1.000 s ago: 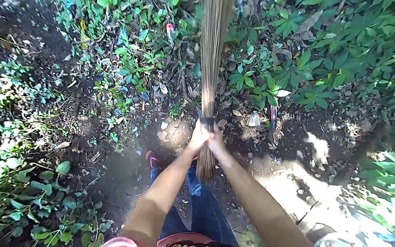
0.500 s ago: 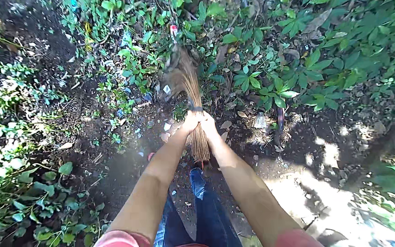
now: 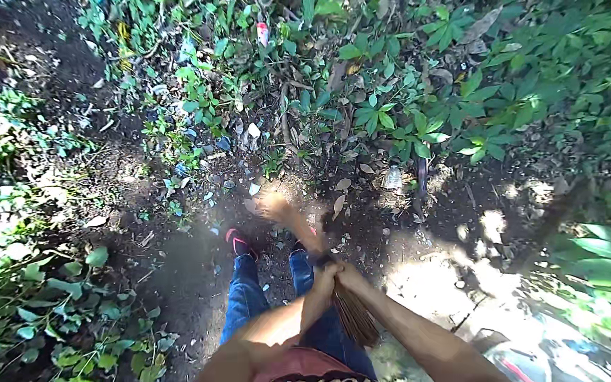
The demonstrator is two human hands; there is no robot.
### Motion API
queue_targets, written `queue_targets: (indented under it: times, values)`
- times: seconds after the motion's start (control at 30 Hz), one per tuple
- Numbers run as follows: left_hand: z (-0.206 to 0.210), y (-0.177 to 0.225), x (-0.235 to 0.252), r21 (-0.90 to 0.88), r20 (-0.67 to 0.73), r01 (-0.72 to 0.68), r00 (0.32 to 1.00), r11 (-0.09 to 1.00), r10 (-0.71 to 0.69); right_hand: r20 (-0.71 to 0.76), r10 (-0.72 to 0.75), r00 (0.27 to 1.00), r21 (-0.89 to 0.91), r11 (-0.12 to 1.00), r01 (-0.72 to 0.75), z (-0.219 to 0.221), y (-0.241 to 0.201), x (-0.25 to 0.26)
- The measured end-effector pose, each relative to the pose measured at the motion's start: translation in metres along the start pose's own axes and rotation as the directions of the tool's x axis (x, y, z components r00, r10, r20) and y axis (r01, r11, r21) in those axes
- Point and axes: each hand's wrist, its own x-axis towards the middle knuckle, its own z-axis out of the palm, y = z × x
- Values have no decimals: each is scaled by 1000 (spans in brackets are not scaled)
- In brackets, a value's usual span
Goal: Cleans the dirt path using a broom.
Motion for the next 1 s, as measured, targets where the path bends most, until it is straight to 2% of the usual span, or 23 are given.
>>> queue_targets:
  times: [0.07,0.1,0.2,0.23,0.27,0.3,0.33,0.37,0.4,0.43,0.5,0.57,0.6,0.67,0.7,0.77,0.8,0.83,0.87,0.93,1.0]
  values:
    - [14,39,52,11,179,-251,953,968,245,-260,-177,949,81,976,204,-18,-23,32]
    - [23,69,69,64,249,-300,928,952,276,-339,-233,912,141,945,294,-31,-43,46]
    - [48,145,94,346,309,-333,923,877,229,-471,-286,835,233,872,431,-63,-92,64]
    - [61,170,85,404,255,-256,954,878,161,-494,-295,818,253,851,460,-69,-98,68]
    - [69,182,80,438,242,-239,960,866,142,-514,-309,800,270,827,493,-71,-101,67]
    - [68,179,83,460,310,-318,932,829,186,-526,-325,786,281,806,521,-71,-102,61]
    - [63,163,90,453,386,-447,878,771,282,-540,-344,768,269,794,545,-71,-98,52]
    - [62,146,87,409,430,-519,835,750,343,-543,-374,752,238,790,565,-70,-86,44]
    - [63,126,77,337,444,-531,818,778,366,-522,-403,752,212,792,572,-71,-66,35]
    - [67,102,58,272,416,-505,829,819,373,-476,-400,783,226,805,549,-71,-44,21]
    - [73,55,0,176,298,-371,903,912,310,-329,-391,859,301,819,488,-68,6,-14]
    - [75,13,-51,121,122,-128,986,984,113,-170,-342,924,325,866,380,-56,70,-28]
    - [75,-3,-63,96,29,6,1000,995,-9,-58,-302,952,272,912,306,-54,90,-31]
    - [74,-24,-55,47,-60,158,986,986,-155,43,-178,983,102,980,173,-55,90,-29]
    - [77,-20,-39,52,-37,158,987,986,-157,3,-144,990,32,989,144,-60,79,-20]
    - [94,24,2,158,105,53,992,986,-70,-198,-192,961,-6,981,194,-79,36,-3]
    - [106,59,22,233,212,-42,977,972,-9,-341,-260,903,5,960,279,-91,15,12]
    - [115,88,45,251,330,-173,940,952,83,-410,-236,881,59,957,284,-110,-22,16]
    - [128,121,59,254,387,-236,914,938,125,-440,-194,877,104,959,265,-131,-60,13]
    - [159,181,67,340,346,-240,931,910,116,-523,-188,832,156,938,310,-162,-108,19]
    - [180,213,70,383,338,-311,923,870,182,-571,-237,786,217,879,423,-179,-129,26]
